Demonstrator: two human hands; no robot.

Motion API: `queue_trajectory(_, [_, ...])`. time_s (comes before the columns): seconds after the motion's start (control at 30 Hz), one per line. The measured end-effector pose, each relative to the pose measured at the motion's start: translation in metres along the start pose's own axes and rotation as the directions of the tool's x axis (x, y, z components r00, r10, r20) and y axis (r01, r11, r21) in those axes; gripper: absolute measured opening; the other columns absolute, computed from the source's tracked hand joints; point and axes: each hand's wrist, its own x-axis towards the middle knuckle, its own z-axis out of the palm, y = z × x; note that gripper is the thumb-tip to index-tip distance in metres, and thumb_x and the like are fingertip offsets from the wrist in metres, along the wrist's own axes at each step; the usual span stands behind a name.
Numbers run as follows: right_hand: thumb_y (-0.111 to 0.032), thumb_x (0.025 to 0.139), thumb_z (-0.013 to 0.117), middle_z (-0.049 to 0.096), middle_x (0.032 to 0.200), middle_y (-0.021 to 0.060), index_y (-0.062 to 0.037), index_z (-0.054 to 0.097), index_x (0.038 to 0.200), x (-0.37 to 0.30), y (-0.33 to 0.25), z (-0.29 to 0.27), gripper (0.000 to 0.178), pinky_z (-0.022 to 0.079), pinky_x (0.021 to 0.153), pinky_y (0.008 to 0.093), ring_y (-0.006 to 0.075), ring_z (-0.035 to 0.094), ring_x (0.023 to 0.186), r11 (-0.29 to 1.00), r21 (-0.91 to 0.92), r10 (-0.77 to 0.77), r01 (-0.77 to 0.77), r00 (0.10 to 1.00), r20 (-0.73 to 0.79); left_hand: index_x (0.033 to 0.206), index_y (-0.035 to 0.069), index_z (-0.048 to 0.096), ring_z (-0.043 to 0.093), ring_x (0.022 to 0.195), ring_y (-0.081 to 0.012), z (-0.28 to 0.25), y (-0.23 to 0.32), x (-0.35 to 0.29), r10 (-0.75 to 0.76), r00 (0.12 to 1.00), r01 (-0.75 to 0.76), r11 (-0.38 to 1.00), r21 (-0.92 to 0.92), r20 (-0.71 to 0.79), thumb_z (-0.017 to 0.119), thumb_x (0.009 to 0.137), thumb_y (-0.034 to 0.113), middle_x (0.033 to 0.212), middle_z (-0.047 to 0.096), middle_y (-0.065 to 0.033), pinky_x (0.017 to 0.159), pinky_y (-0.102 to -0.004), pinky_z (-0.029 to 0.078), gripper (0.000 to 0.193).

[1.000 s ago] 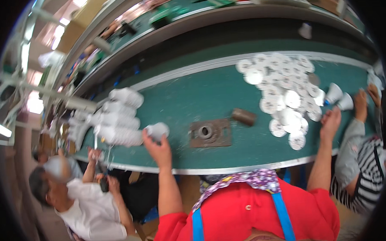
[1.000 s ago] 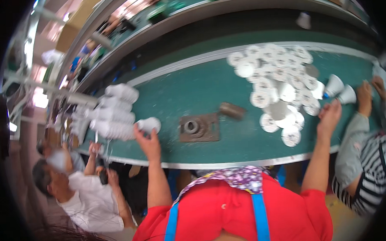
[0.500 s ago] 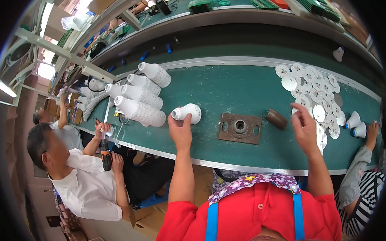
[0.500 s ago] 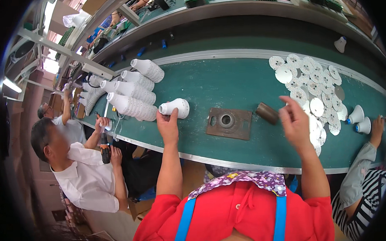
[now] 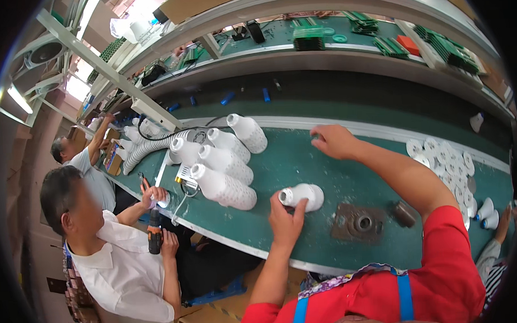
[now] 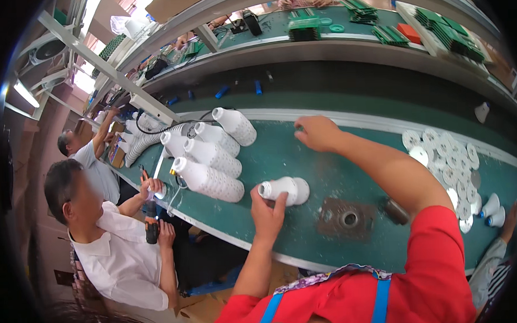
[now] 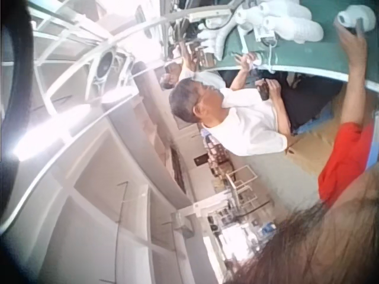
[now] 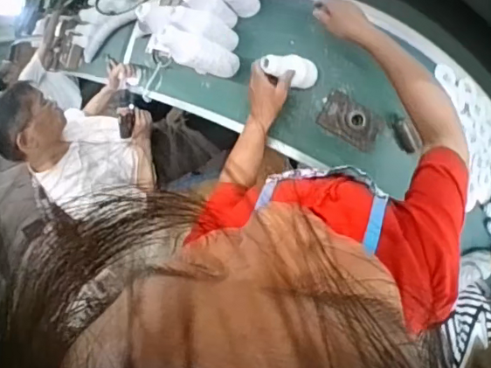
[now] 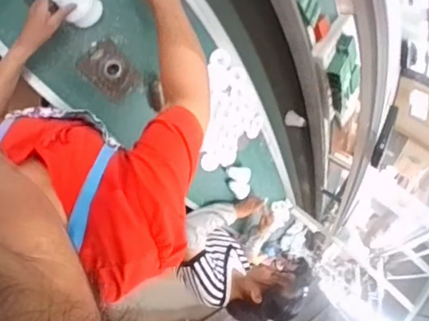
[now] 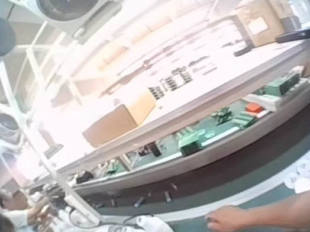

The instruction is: The person assembles small electronic housing units by hand, inserting internal components and circuit boards into white plastic shells and securing them with fasteners.

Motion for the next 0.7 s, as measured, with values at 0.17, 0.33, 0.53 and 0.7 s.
queue_trajectory(0.17, [-0.029,0.083,0.054,0.057,0.091,0.0167,-0.0119,0.051,0.113,0.13,0.014,0.031,0.034,0.047,0.073,0.0414,0.0356,0.057,0.083,0.992,-0.109,0.018,-0.056,0.947,-0.319,0.115,-0.002,0.031,0.049,0.105,-0.026,0.0,-0.023,0.005,0.084,0.995,-0.099,0.937,-0.336,-0.06,0.06,0.073,0.004,0.113,0.049,-0.02,0.092,-0.0374,0.039,0.051])
queue_trajectory(0.33, [-0.029,0.082,0.054,0.05,0.101,0.017,-0.0193,0.052,0.113,0.214,0.009,0.073,0.033,0.048,0.072,0.0438,0.0358,0.053,0.089,0.983,-0.185,-0.071,-0.003,0.918,-0.391,0.106,0.001,0.033,0.055,0.094,-0.031,-0.002,-0.029,0.007,0.145,0.968,-0.218,0.886,-0.409,-0.204,0.066,0.074,0.039,0.105,0.05,-0.026,0.082,-0.0408,0.046,0.06])
queue_trajectory(0.53, [-0.024,0.079,0.057,0.051,0.098,0.0165,-0.0119,0.055,0.098,0.24,0.049,0.078,0.023,0.049,0.067,0.042,0.0338,0.054,0.086,0.924,-0.366,-0.023,-0.114,0.936,-0.35,0.101,0.001,0.034,0.058,0.09,-0.0345,-0.005,-0.024,0.012,0.1,0.964,-0.204,0.874,-0.441,-0.248,0.061,0.076,0.045,0.098,0.051,-0.0251,0.077,-0.0447,0.049,0.058])
queue_trajectory(0.7, [-0.017,0.081,0.052,0.054,0.086,0.0139,-0.0051,0.046,0.105,0.161,0.05,0.037,0.027,0.048,0.059,0.0359,0.0254,0.057,0.069,0.999,-0.002,-0.046,0.05,0.917,-0.396,0.112,-0.003,0.036,0.056,0.093,-0.0356,-0.013,-0.053,0.002,-0.016,0.942,-0.159,0.858,-0.489,-0.335,0.051,0.082,0.038,0.105,0.051,-0.0226,0.083,-0.0465,0.045,0.053])
